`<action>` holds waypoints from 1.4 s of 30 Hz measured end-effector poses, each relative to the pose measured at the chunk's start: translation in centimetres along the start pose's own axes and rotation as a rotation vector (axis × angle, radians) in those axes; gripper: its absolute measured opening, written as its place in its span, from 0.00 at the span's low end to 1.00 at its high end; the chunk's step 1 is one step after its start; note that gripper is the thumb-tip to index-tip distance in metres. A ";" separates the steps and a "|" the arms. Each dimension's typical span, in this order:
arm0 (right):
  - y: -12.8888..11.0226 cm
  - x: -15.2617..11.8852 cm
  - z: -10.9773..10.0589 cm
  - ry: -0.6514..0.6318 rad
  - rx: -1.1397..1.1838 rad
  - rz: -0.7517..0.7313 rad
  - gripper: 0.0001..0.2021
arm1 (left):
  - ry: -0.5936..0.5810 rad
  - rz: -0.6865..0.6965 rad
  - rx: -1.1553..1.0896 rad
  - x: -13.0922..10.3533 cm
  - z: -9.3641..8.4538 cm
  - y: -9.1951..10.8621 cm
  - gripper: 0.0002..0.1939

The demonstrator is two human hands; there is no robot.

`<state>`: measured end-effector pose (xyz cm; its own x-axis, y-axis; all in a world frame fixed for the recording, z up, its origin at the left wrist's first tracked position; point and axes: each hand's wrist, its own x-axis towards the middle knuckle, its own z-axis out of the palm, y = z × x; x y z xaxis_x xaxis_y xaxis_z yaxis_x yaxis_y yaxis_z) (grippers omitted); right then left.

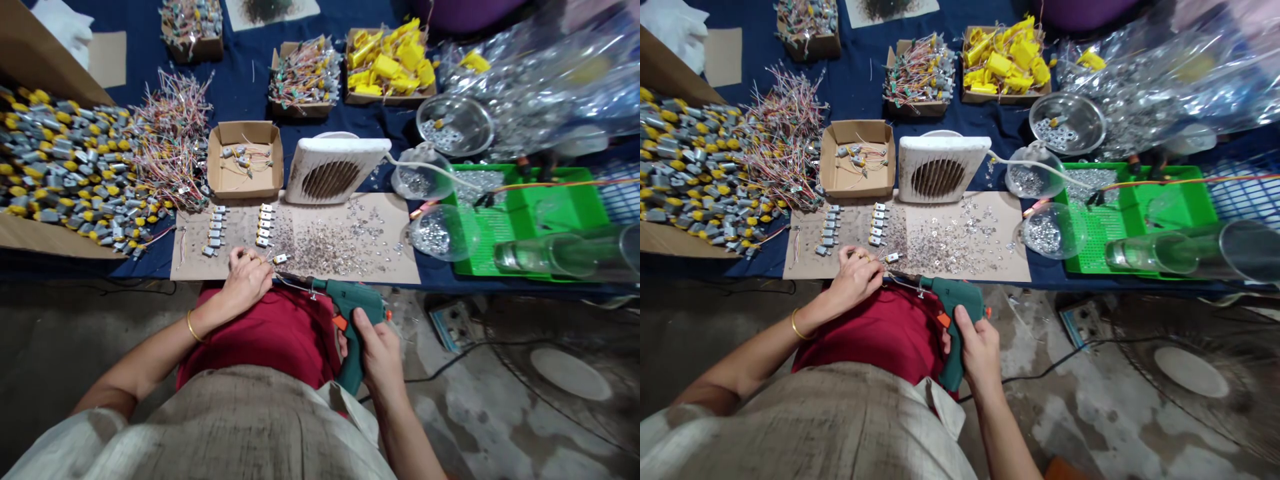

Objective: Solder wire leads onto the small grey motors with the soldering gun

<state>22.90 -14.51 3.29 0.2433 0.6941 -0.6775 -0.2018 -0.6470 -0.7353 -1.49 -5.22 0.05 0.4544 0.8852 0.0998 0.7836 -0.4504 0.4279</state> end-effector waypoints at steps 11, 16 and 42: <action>0.0 0.1 -0.1 0.004 0.009 0.022 0.25 | -0.018 -0.006 -0.005 0.0 -0.2 0.0 0.09; 0.2 0.1 -0.2 0.018 0.028 0.043 0.24 | -0.021 0.002 -0.013 0.1 -0.2 -0.1 0.08; -1.4 -1.3 -4.1 0.296 0.025 -0.080 0.26 | -0.046 -0.037 -0.149 -0.6 -1.3 0.5 0.08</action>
<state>26.76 -15.79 5.31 0.5242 0.6183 -0.5856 -0.1932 -0.5834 -0.7889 -1.92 -5.84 1.43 0.4478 0.8931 0.0420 0.7300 -0.3924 0.5596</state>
